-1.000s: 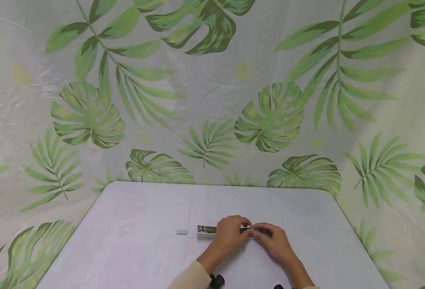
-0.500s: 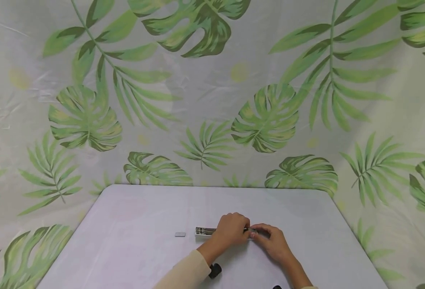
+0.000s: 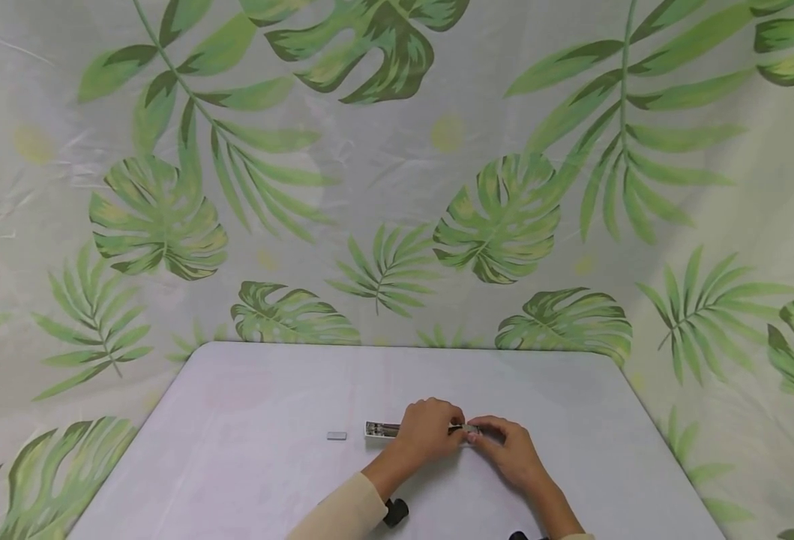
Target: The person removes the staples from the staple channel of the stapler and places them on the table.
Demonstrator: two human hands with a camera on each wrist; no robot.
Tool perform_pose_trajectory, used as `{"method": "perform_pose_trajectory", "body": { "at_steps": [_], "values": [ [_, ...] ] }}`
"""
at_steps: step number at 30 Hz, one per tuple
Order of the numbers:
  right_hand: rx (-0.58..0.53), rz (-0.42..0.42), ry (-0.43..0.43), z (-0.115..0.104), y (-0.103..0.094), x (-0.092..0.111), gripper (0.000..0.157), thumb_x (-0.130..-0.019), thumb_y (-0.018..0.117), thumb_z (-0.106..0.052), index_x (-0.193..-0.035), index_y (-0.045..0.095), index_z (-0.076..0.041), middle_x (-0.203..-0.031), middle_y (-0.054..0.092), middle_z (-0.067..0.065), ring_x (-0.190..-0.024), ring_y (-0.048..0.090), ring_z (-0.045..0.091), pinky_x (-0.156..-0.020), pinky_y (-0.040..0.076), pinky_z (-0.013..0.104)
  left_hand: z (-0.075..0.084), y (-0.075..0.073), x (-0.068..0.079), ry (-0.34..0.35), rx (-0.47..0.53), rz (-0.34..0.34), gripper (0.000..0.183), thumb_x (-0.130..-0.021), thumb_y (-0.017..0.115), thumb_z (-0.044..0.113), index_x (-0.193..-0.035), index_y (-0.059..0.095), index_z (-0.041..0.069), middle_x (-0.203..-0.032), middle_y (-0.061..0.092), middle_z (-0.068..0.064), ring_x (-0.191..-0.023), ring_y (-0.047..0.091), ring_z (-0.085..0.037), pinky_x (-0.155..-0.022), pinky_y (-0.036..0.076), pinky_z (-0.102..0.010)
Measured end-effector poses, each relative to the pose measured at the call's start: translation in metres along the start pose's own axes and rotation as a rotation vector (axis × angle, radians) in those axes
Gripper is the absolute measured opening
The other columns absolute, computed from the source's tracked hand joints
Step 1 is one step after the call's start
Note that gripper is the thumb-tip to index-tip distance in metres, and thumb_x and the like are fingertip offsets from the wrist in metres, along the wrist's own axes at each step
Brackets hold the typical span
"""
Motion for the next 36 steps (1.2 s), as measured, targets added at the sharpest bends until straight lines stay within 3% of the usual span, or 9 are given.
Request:
{"method": "perform_pose_trajectory", "body": {
  "at_steps": [8,14,22,30,36],
  "values": [
    [0.034,0.004,0.021,0.003,-0.001,-0.002,0.027,-0.093,0.077,-0.037,-0.117,0.076,-0.025,-0.118,0.076,-0.005,-0.118,0.066,0.016,-0.101,0.053,0.035,-0.008,-0.004,0.007,-0.011,0.137,0.054,0.012,-0.092,0.075,0.036,-0.101,0.082,0.032,-0.094,0.077,0.016,-0.078,0.07,-0.004,-0.057,0.049,-0.022],
    [0.044,0.002,0.036,0.005,0.0,-0.003,0.028,-0.093,0.077,-0.038,-0.118,0.076,-0.024,-0.119,0.075,-0.004,-0.12,0.066,0.019,-0.102,0.052,0.037,-0.013,-0.006,0.012,-0.003,0.222,0.081,0.013,-0.092,0.076,0.033,-0.103,0.081,0.027,-0.094,0.078,0.012,-0.08,0.07,-0.001,-0.06,0.051,-0.018],
    [0.065,0.026,0.016,0.004,-0.002,-0.004,0.029,-0.093,0.077,-0.037,-0.118,0.076,-0.021,-0.118,0.076,-0.002,-0.119,0.067,0.022,-0.101,0.054,0.04,-0.014,-0.02,0.019,0.047,0.315,0.137,0.016,-0.096,0.074,0.027,-0.108,0.079,0.018,-0.103,0.078,0.006,-0.095,0.073,-0.005,-0.081,0.057,-0.018],
    [0.072,0.033,-0.017,0.007,-0.001,-0.005,0.026,-0.092,0.078,-0.037,-0.116,0.076,-0.027,-0.117,0.076,-0.005,-0.115,0.066,0.008,-0.099,0.054,0.032,-0.024,-0.031,0.028,0.045,0.414,0.172,0.016,-0.096,0.075,0.026,-0.109,0.078,0.017,-0.106,0.078,0.006,-0.102,0.072,-0.006,-0.091,0.057,-0.021],
    [0.071,0.028,-0.011,0.006,0.0,-0.005,0.024,-0.092,0.078,-0.038,-0.114,0.077,-0.029,-0.118,0.076,-0.006,-0.117,0.066,0.012,-0.1,0.053,0.036,-0.033,-0.04,0.035,0.043,0.478,0.217,0.017,-0.096,0.075,0.026,-0.109,0.078,0.015,-0.107,0.078,0.005,-0.103,0.072,-0.006,-0.092,0.057,-0.022]
  ]
}}
Point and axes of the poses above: each hand's wrist, its own x-axis away from the middle knuckle, its own y-axis out of the palm, z = x × y, the point moved 7 cm from there along -x, towards the middle knuckle
